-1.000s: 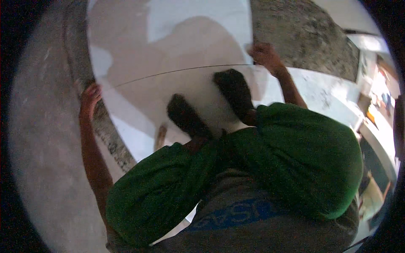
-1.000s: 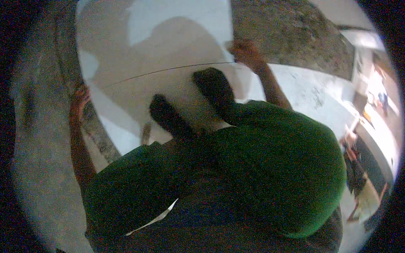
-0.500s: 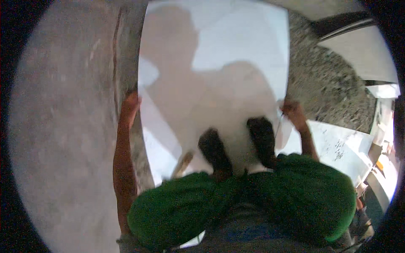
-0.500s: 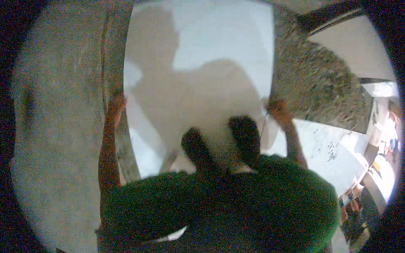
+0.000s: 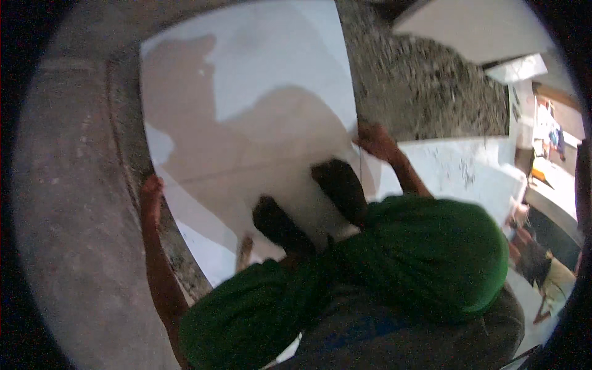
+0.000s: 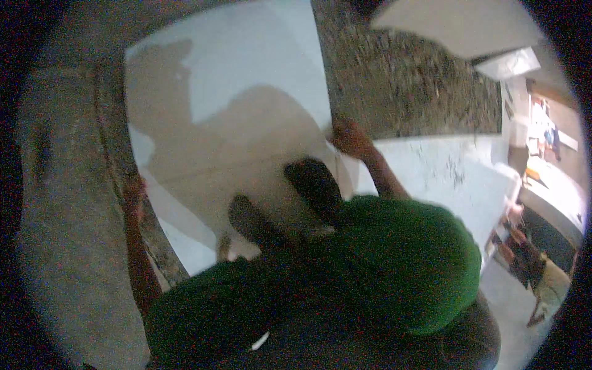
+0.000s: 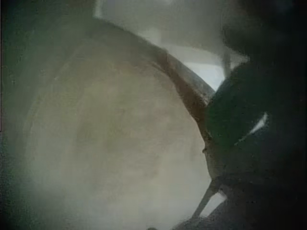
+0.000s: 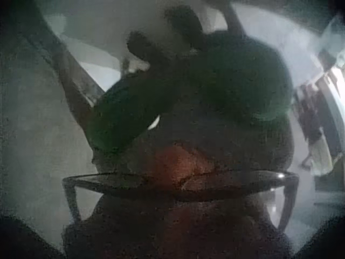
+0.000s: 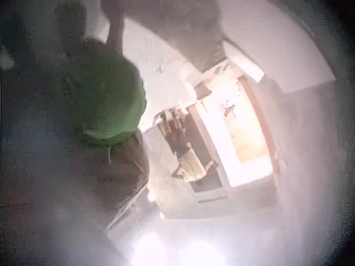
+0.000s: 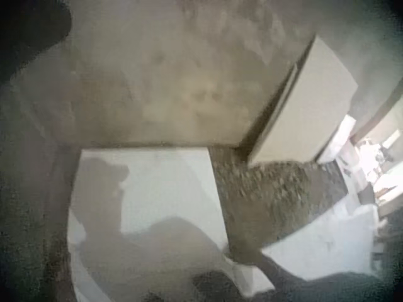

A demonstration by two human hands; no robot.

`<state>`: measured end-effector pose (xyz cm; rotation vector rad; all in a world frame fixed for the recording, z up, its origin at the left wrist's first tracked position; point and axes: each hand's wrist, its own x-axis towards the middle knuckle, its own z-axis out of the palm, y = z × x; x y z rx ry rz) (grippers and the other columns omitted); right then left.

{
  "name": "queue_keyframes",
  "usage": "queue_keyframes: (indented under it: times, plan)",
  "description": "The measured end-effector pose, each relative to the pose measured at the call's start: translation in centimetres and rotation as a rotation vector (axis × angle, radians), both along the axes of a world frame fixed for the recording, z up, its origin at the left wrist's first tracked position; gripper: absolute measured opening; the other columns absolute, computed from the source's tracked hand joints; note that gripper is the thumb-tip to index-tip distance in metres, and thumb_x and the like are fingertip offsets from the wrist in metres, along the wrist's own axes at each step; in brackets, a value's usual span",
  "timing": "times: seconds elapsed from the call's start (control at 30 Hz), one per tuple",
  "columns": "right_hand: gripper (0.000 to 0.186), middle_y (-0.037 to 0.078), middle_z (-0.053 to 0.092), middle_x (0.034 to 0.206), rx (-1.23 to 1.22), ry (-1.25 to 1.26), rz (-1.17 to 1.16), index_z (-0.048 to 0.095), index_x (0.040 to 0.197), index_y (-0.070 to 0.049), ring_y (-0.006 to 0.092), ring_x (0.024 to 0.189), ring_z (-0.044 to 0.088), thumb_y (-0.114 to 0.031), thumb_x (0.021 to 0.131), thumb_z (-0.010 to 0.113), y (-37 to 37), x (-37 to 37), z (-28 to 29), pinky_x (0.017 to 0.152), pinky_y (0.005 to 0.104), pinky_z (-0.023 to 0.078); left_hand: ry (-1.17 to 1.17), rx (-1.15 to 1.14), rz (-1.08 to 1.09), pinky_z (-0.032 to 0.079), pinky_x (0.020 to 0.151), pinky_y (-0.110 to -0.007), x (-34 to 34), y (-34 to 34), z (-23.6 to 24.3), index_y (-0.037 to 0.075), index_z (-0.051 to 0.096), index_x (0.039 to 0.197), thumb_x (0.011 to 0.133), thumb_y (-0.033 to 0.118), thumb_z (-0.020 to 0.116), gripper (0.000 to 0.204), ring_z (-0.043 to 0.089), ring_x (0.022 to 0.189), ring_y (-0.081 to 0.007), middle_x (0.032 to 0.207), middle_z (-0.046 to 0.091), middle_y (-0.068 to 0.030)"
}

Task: The person places a large tile onto a bed of mortar, adjusts its position to align with an adjacent tile, and uses a tape measure to mark distances. The person then uses a hammer and a chisel to chip away material at the edge of the floor space.

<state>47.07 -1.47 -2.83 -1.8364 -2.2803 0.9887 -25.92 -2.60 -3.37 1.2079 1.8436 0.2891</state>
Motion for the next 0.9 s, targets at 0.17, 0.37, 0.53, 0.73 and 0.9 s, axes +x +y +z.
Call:
queue_keyframes:
  times: [0.17, 0.37, 0.53, 0.73, 0.9]
  plan:
    - [0.022, 0.011, 0.06, 0.078, -0.278, 0.188, -0.09, 0.062, 0.09, 0.0, 0.0203, 0.075, 0.056, -0.017, 0.083, 0.074, -0.1, 1.7, 0.0, 0.072, 0.0386, 0.05, 0.038, -0.021, -0.099, 0.043, 0.102, -0.037, -2.1, -0.1, -1.2, 0.004, 0.062, 0.131, 0.096, 0.036, 0.067, 0.048, 0.055, 0.115, -0.0185, 0.125, 0.062, -0.0071]
    - [0.02, 0.006, 0.062, 0.079, -0.258, 0.252, -0.214, 0.062, 0.087, 0.001, 0.0174, 0.075, 0.055, -0.012, 0.081, 0.075, -0.4, 0.9, 0.1, 0.071, 0.0373, 0.049, 0.086, -0.091, 0.002, 0.04, 0.11, -0.04, -3.2, -0.6, -2.4, 0.003, 0.059, 0.136, 0.096, 0.038, 0.069, 0.053, 0.052, 0.13, -0.0216, 0.138, 0.059, -0.0088]
    - [0.016, 0.007, 0.067, 0.088, -0.172, 0.235, -0.128, 0.065, 0.094, 0.002, 0.0172, 0.082, 0.06, -0.007, 0.084, 0.072, -0.1, 0.6, -0.1, 0.077, 0.0352, 0.051, 0.048, 0.064, -0.162, 0.04, 0.109, -0.042, -1.9, -0.9, -1.1, 0.003, 0.06, 0.134, 0.097, 0.035, 0.068, 0.05, 0.054, 0.125, -0.0202, 0.13, 0.063, -0.0077]
    - [0.017, 0.006, 0.066, 0.086, -0.244, 0.131, -0.067, 0.066, 0.095, 0.002, 0.0143, 0.08, 0.057, -0.009, 0.084, 0.073, 0.1, 0.7, 0.8, 0.075, 0.0347, 0.05, -0.04, -0.018, 0.084, 0.044, 0.099, -0.035, 0.3, -0.5, 1.0, 0.004, 0.062, 0.127, 0.097, 0.031, 0.067, 0.04, 0.056, 0.107, -0.0154, 0.113, 0.064, -0.0027]
    - [0.016, 0.007, 0.067, 0.086, -0.115, 0.018, 0.027, 0.067, 0.095, 0.003, 0.0129, 0.079, 0.057, -0.007, 0.083, 0.073, -0.1, 0.2, -0.1, 0.074, 0.0349, 0.05, 0.09, 0.098, -0.262, 0.044, 0.097, -0.033, -0.9, -0.5, 0.3, 0.007, 0.063, 0.124, 0.098, 0.033, 0.064, 0.037, 0.055, 0.108, -0.0132, 0.114, 0.063, -0.0009]
